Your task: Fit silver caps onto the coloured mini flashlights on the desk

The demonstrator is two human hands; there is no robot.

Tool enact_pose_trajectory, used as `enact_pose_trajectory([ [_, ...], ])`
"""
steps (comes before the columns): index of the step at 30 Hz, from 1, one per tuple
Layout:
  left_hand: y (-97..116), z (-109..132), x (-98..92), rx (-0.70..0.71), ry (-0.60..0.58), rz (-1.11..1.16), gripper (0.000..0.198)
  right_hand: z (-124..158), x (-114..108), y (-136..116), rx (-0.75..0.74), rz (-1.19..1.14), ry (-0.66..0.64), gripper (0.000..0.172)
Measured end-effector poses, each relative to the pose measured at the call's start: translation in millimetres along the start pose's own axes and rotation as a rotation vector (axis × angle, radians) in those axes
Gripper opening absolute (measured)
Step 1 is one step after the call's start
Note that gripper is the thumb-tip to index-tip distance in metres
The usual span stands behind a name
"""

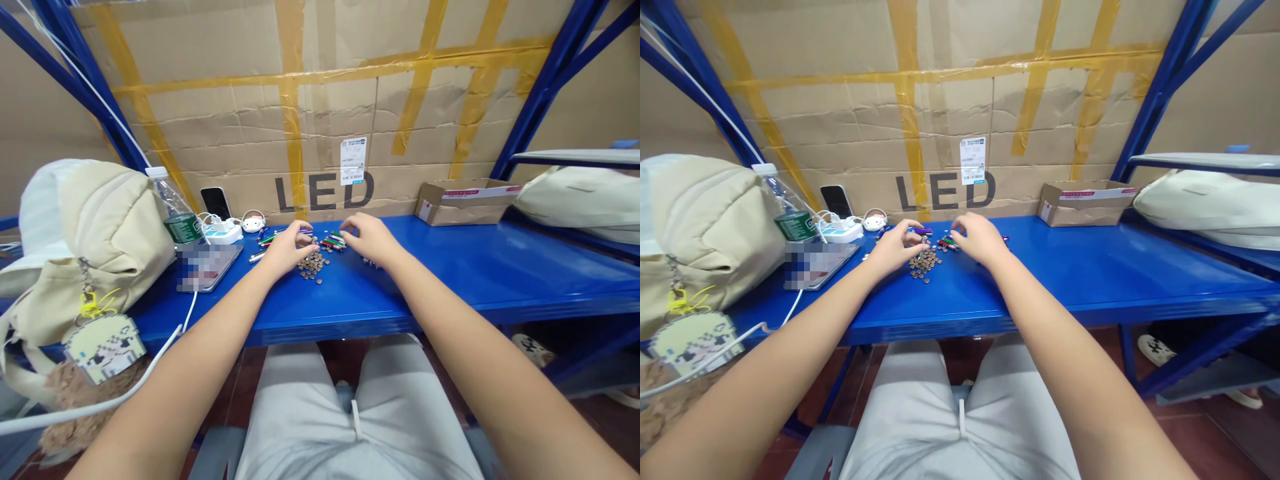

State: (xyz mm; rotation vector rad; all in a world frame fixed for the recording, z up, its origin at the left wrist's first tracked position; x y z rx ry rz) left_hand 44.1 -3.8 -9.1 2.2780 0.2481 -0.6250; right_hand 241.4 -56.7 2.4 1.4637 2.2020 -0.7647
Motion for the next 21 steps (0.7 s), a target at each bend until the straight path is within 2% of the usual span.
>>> enact_pose_trajectory([
  [4, -1, -1, -0.1, 0.054, 0.009, -0.062, 0.022, 3, -8, 32, 0.155, 0.222, -0.255, 0.018],
  [8, -2, -1, 0.1, 0.096, 0.014, -0.083, 0.02, 8, -10, 36, 0.197, 0.256, -0.393, 0.019],
  [11, -2, -1, 0.2, 0.121, 0.016, -0.083, 0.019, 9, -7, 32, 0.186, 0.248, -0.441, 0.018],
  [16, -1, 0, 0.5, 0.131, 0.003, -0.092, 0.018, 8, -8, 37, 0.192, 0.292, -0.432, 0.016],
  [21, 0, 1, 0.8, 0.133, -0.017, -0.109, 0.02, 10, -7, 38, 0.222, 0.267, -0.479, 0.02],
])
Point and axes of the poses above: each hand's wrist, its own z-axis away from the middle knuckle, its own x-axis out of the palm, y = z × x, the point moved 3 cm from there along -z, towards the middle knuckle, and after that the axes turned 13 degrees about y, right-handed, at the moved point
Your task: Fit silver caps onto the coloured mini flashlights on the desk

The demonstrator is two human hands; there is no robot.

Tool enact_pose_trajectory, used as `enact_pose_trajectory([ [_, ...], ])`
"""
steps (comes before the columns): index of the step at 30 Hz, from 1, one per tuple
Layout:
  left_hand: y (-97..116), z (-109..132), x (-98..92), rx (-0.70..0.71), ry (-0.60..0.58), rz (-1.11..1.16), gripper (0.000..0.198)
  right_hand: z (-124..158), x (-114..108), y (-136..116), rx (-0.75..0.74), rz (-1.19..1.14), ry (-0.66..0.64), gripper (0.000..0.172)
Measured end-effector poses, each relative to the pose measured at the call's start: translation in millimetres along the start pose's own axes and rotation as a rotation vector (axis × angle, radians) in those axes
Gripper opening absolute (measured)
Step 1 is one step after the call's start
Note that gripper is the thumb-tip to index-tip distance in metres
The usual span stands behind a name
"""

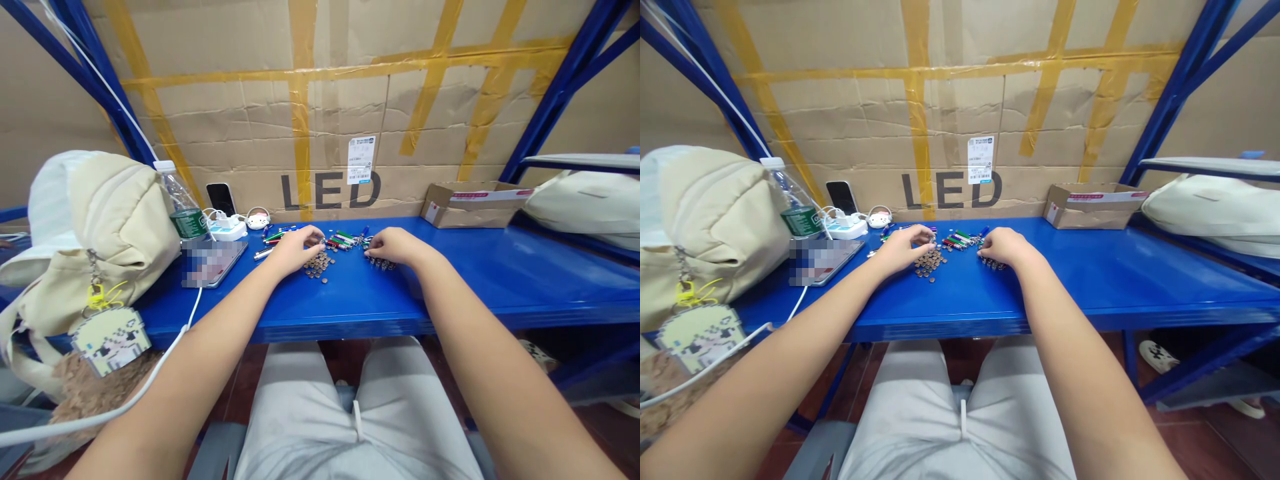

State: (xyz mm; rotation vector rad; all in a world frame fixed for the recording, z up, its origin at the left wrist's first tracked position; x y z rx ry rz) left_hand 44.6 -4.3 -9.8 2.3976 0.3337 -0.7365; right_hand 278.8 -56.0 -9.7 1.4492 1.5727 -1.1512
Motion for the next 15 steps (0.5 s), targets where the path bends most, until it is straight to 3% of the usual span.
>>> enact_pose_trajectory([
  [4, 1, 0, 1.0, 0.02, -0.018, -0.004, 0.021, -1, 4, -8, -0.033, -0.004, -0.016, 0.017],
  [6, 1, 1, 1.5, 0.026, -0.023, -0.002, 0.02, -2, 4, -15, -0.068, -0.054, 0.048, 0.014],
  [10, 3, 1, 2.5, 0.05, -0.054, -0.009, 0.02, 0, 0, -31, -0.107, -0.382, 0.208, 0.015],
  [15, 10, 2, 3.4, 0.123, -0.104, -0.003, 0.024, 5, 2, -52, -0.128, -0.753, 0.125, 0.019],
])
Point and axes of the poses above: each hand's wrist, its own z-axis away from the middle knuckle, its own x-axis out of the palm, y = z × x, the point moved 3 cm from there along -z, towards the middle knuckle, and after that the axes turned 13 degrees about y, right-handed, at the moved point
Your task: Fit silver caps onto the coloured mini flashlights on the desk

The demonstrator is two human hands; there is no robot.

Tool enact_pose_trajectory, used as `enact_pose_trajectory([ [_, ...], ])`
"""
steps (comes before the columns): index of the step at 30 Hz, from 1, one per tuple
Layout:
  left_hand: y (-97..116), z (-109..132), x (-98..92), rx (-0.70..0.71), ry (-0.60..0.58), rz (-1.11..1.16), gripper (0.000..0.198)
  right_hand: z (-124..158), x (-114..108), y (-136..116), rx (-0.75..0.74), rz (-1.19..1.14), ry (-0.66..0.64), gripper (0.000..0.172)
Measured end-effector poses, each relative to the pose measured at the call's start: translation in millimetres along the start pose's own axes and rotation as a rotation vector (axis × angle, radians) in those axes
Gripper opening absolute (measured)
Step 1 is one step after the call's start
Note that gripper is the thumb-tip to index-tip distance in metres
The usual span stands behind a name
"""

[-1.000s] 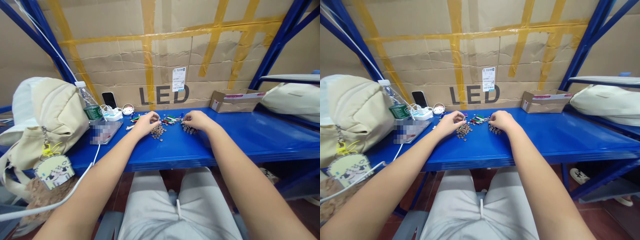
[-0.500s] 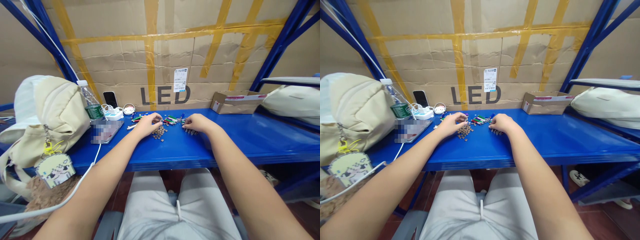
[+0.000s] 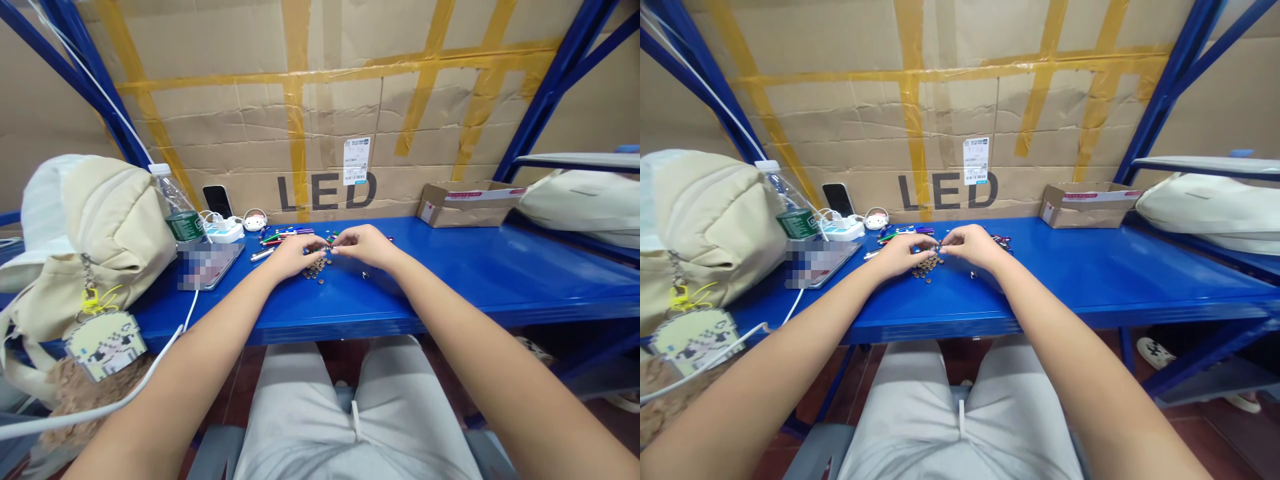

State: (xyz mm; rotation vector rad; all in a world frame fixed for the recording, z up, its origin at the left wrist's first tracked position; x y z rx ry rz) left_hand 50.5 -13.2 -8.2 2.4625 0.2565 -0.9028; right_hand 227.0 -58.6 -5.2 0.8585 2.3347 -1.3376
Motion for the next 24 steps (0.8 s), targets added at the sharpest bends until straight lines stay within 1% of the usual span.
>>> enact_pose_trajectory([
  [3, 2, 0, -0.2, 0.016, 0.005, 0.001, 0.024, 1, 5, -1, 0.014, -0.073, -0.034, 0.019],
  [6, 1, 0, -0.2, 0.014, 0.013, 0.01, 0.025, 0, 8, 3, 0.016, -0.113, -0.057, 0.018],
  [8, 0, 0, 0.2, 0.013, 0.005, 0.025, 0.024, 0, 10, 6, 0.022, -0.142, -0.048, 0.023],
  [10, 0, 0, 0.8, 0.029, -0.013, 0.032, 0.022, 0, 11, 8, 0.024, -0.152, -0.037, 0.034],
  [12, 0, 0, 1.6, 0.08, -0.042, 0.018, 0.021, 0, 12, 8, 0.009, -0.133, -0.06, 0.042],
  [15, 3, 0, 3.0, 0.208, -0.091, -0.049, 0.021, 2, 13, 5, -0.027, -0.098, -0.122, 0.044],
  [19, 7, 2, 4.2, 0.372, -0.114, -0.169, 0.018, 4, 13, 3, -0.039, -0.116, -0.143, 0.047],
  [21, 10, 4, 3.7, 0.425, -0.095, -0.179, 0.018, 4, 13, 3, -0.013, -0.179, -0.153, 0.049],
  [24, 15, 5, 1.3, 0.457, -0.001, -0.128, 0.02, 4, 13, 3, 0.066, -0.331, -0.164, 0.05],
])
Point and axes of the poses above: each hand's wrist, its own z-axis away from the middle knuckle, its own x-axis out of the palm, y = z × x, the point moved 3 cm from there along -z, towards the middle knuckle, and after that the axes turned 13 degrees about y, right-handed, at the moved point
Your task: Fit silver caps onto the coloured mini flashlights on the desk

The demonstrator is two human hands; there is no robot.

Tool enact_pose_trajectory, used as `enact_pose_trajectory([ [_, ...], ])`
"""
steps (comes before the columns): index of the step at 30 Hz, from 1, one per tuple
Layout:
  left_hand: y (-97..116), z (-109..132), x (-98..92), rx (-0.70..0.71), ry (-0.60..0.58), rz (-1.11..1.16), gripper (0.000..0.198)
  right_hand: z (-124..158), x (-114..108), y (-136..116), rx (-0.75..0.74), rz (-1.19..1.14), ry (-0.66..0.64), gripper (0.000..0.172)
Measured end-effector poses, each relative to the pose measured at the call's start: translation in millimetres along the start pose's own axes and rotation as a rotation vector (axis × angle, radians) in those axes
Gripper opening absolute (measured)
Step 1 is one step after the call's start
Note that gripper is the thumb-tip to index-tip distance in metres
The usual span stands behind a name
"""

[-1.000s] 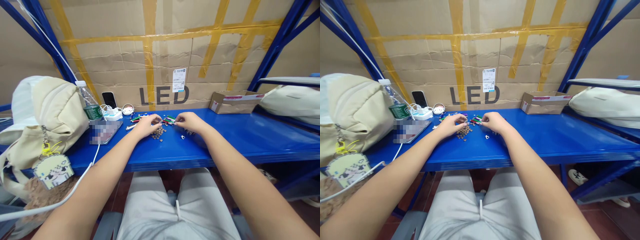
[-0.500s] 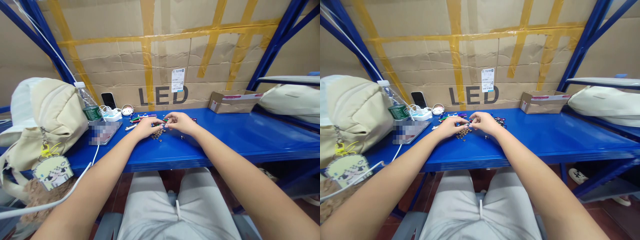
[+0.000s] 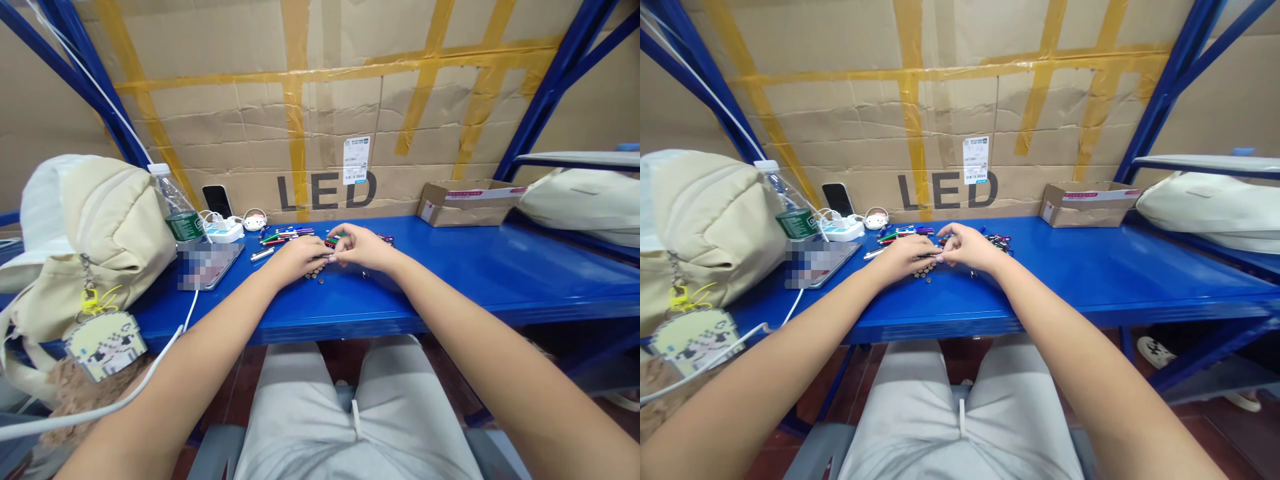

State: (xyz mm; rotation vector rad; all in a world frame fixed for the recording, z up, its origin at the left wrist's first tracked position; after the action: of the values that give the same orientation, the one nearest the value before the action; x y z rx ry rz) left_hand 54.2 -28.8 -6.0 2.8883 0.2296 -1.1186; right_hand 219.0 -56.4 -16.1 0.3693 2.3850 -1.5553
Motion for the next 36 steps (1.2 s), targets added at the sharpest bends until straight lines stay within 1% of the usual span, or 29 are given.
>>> enact_pose_trajectory([
  [3, 2, -3, -2.2, -0.037, 0.107, 0.046, 0.02, -1, 0, -3, 0.052, -0.122, 0.036, 0.05],
  [5, 1, -5, -2.9, -0.108, 0.146, 0.061, 0.018, -1, 0, -4, 0.05, -0.122, 0.068, 0.045],
  [6, -1, -6, -3.5, -0.167, 0.165, 0.062, 0.017, -1, -1, -5, 0.028, -0.091, 0.083, 0.042],
  [7, -3, -6, -4.4, -0.239, 0.182, 0.06, 0.016, -1, -2, -5, -0.013, -0.038, 0.101, 0.039],
  [9, -7, -5, -6.0, -0.382, 0.198, 0.065, 0.017, -1, -4, -7, -0.144, 0.124, 0.141, 0.031],
  [11, -9, -3, -6.9, -0.463, 0.178, 0.084, 0.018, 0, -7, -9, -0.296, 0.321, 0.176, 0.022],
  [13, -9, -2, -7.0, -0.485, 0.154, 0.103, 0.02, 0, -8, -11, -0.424, 0.488, 0.188, 0.015],
  [15, -9, -2, -6.8, -0.493, 0.148, 0.115, 0.021, 1, -8, -13, -0.511, 0.616, 0.176, 0.014],
  [21, -10, -2, -4.7, -0.508, 0.154, 0.144, 0.021, 5, -1, -21, -0.599, 1.004, 0.127, 0.02],
  [23, -12, -1, -4.1, -0.489, 0.154, 0.137, 0.021, 6, 3, -22, -0.613, 1.079, 0.092, 0.021],
  [25, -13, 1, -4.3, -0.412, 0.172, 0.117, 0.02, 7, 6, -22, -0.59, 1.029, 0.065, 0.022],
  [27, -13, 1, -5.2, -0.259, 0.196, 0.084, 0.019, 7, 8, -20, -0.523, 0.856, 0.047, 0.022],
  [29, -10, 1, -6.1, -0.078, 0.209, 0.028, 0.019, 6, 7, -17, -0.403, 0.611, 0.016, 0.024],
  [31, -6, 1, -7.2, 0.052, 0.228, -0.052, 0.021, 5, 6, -13, -0.24, 0.357, -0.044, 0.025],
  [33, -3, 0, -8.3, 0.105, 0.251, -0.119, 0.021, 5, 6, -10, -0.097, 0.167, -0.109, 0.026],
  [34, -2, -1, -8.5, 0.1, 0.253, -0.132, 0.021, 6, 6, -10, -0.064, 0.123, -0.125, 0.026],
  [35, -2, -1, -8.5, 0.074, 0.249, -0.126, 0.021, 6, 6, -10, -0.063, 0.129, -0.12, 0.028],
  [36, -3, -2, -8.5, 0.028, 0.242, -0.106, 0.021, 5, 6, -12, -0.091, 0.191, -0.087, 0.029],
])
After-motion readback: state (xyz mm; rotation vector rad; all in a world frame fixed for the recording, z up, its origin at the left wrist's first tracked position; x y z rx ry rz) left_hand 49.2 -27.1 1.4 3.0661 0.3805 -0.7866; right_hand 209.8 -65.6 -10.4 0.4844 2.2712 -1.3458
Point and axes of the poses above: each hand's wrist, its own z-axis away from the middle knuckle, its own x-axis out of the palm, y = z × x, the point moved 3 cm from there along -z, towards the middle knuckle, and after that the axes turned 13 degrees about y, right-handed, at the moved point
